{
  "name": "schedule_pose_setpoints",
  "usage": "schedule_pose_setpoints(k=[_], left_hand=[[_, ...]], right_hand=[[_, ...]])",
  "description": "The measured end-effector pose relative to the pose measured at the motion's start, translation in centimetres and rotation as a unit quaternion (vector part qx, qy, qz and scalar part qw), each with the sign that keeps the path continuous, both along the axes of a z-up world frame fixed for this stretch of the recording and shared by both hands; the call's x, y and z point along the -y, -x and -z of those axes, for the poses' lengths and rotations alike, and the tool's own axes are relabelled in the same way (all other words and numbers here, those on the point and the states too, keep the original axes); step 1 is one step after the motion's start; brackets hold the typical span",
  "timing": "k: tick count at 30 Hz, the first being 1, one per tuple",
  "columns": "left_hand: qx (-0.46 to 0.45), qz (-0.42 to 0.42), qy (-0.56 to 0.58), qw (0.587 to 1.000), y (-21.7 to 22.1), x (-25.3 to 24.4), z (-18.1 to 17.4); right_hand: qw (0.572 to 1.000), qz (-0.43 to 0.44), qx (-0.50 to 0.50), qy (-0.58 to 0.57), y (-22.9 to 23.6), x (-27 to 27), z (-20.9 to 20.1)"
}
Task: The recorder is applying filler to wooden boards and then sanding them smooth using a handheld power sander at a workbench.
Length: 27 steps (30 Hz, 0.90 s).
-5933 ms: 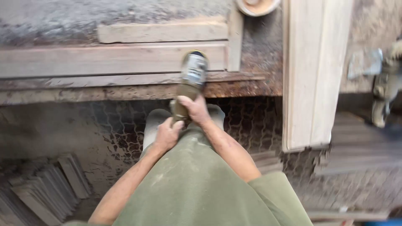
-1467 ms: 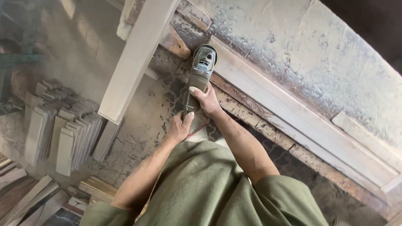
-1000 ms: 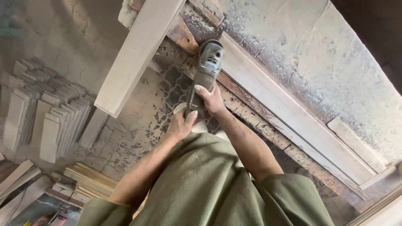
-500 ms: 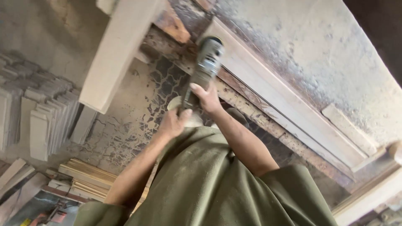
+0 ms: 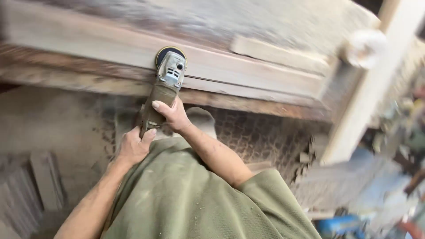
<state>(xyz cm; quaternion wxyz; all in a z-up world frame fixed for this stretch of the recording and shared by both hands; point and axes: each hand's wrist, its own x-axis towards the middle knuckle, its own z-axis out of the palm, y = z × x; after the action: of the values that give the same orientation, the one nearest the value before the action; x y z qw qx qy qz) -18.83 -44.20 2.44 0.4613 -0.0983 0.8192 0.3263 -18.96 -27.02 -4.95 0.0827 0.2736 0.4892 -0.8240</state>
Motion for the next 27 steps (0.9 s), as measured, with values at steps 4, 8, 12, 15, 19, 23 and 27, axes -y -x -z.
schedule_pose_setpoints(k=[4, 8, 12, 15, 19, 23, 27], left_hand=[[-0.003, 0.168, -0.018, 0.986, -0.3, -12.7, -0.9], [0.065, 0.287, -0.079, 0.953, -0.6, -27.2, -3.1], [0.066, 0.317, -0.121, 0.938, -1.8, -35.5, -4.5], [0.077, 0.371, -0.123, 0.917, -2.0, -37.2, -4.8], [0.099, 0.334, -0.113, 0.93, 0.1, -31.2, -5.1], [0.065, 0.28, -0.068, 0.955, 2.8, -18.5, -4.8], [0.038, 0.15, -0.057, 0.986, 2.1, -4.5, -3.1]], right_hand=[[0.993, 0.082, 0.041, -0.072, -5.5, -12.7, -2.2], [0.959, 0.266, 0.094, -0.021, -9.4, -24.0, -3.4], [0.947, 0.24, 0.152, -0.152, -16.6, -34.9, 1.4], [0.915, 0.385, 0.117, -0.019, -17.5, -36.8, 2.6], [0.939, 0.335, 0.074, 0.037, -15.4, -31.1, 3.6], [0.963, 0.241, 0.065, 0.097, -9.7, -18.7, 2.3], [0.994, 0.101, 0.036, 0.013, -2.0, -4.5, -2.3]])
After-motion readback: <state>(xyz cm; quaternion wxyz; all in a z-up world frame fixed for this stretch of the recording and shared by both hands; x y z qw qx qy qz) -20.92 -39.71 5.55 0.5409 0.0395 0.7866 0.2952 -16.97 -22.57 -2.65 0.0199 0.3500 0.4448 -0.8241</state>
